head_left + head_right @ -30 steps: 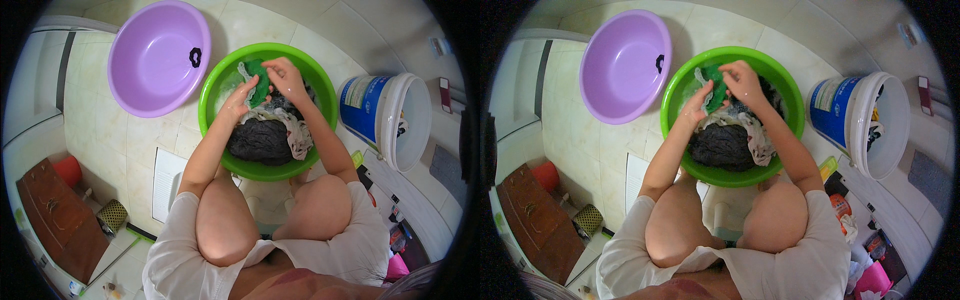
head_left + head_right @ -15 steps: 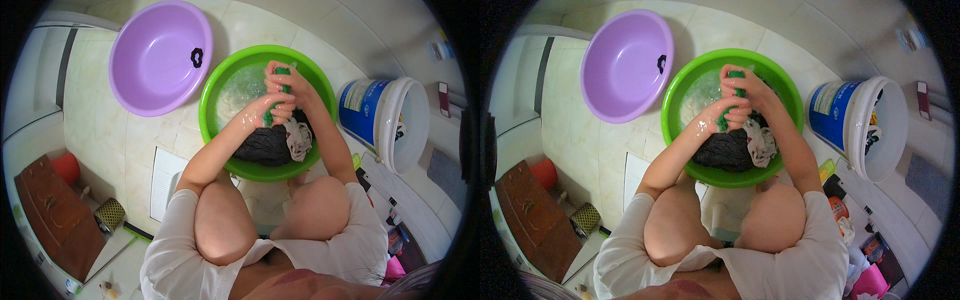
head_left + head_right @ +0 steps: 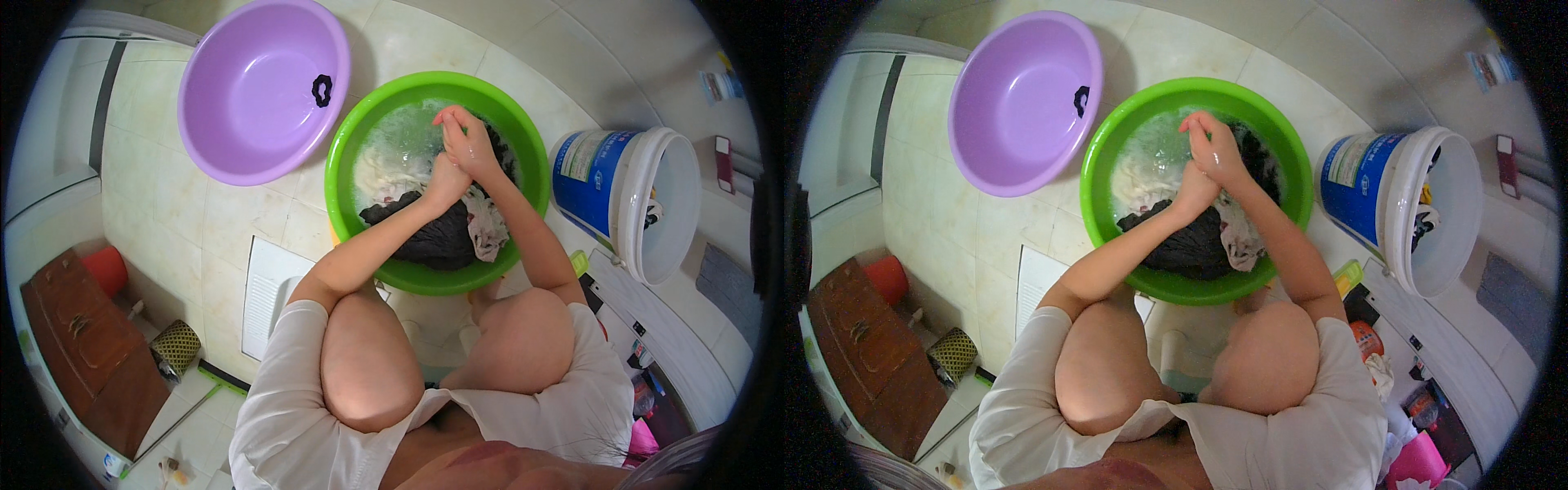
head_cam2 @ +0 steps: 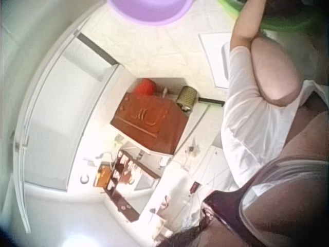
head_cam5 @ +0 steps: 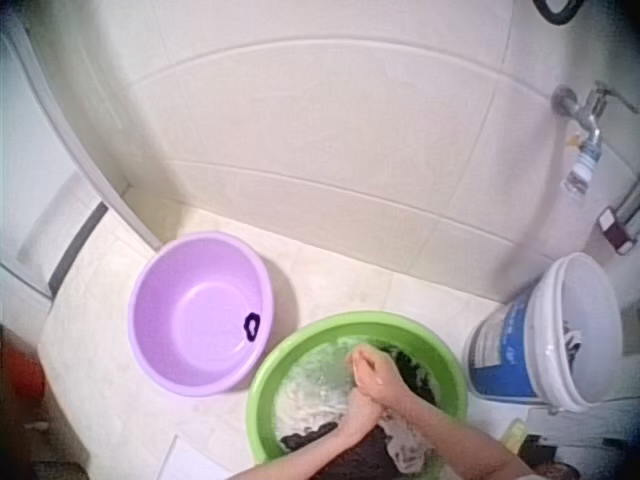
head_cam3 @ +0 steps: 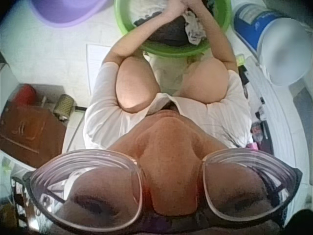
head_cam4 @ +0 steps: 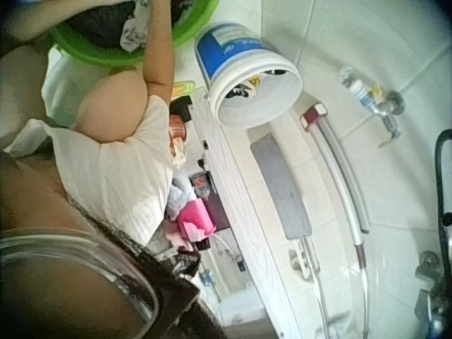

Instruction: The person scrubs various garments in a green basin filled with soapy water, wrings the water out of the items by hand, and places the washed clothes into a separate purple basin.

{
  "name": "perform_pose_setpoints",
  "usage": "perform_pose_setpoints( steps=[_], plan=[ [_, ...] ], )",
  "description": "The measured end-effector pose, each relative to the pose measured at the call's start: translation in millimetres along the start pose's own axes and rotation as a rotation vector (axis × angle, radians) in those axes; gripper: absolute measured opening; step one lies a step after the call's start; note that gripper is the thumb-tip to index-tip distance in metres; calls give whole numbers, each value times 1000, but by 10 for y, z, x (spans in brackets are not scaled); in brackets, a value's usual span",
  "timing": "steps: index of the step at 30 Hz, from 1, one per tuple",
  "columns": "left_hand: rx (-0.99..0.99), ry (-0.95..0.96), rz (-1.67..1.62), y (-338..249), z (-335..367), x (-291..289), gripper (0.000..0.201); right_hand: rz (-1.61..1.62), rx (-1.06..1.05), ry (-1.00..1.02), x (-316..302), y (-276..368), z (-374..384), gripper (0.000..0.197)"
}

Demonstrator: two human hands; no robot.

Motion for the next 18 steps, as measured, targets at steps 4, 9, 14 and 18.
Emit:
perform_pose_setpoints(
  steps=[4,9,14,18],
  plan=[
    [-2,1,85,73,-12,11,10,-199,-240,-217,-33,51,-8,19],
    [-27,-5,71,188,-8,-5,11,-227,-320,-369,-49,39,-21,22],
    [-171,1,381,201,44,-120,15,-55,-32,-263,-133,-248,101,22],
    [-149,-258,358,-197,154,-820,30,163,20,-117,-340,-23,154,43]
  ],
)
Point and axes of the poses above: each hand's wrist, its own z-axis towards the middle knuckle, its own x-axis out of the palm, y = z × x, the point moved 6 cm from there along z, towards the middle knuckle, and after that the axes turned 1 degree about -z, right-handed, at the moved point
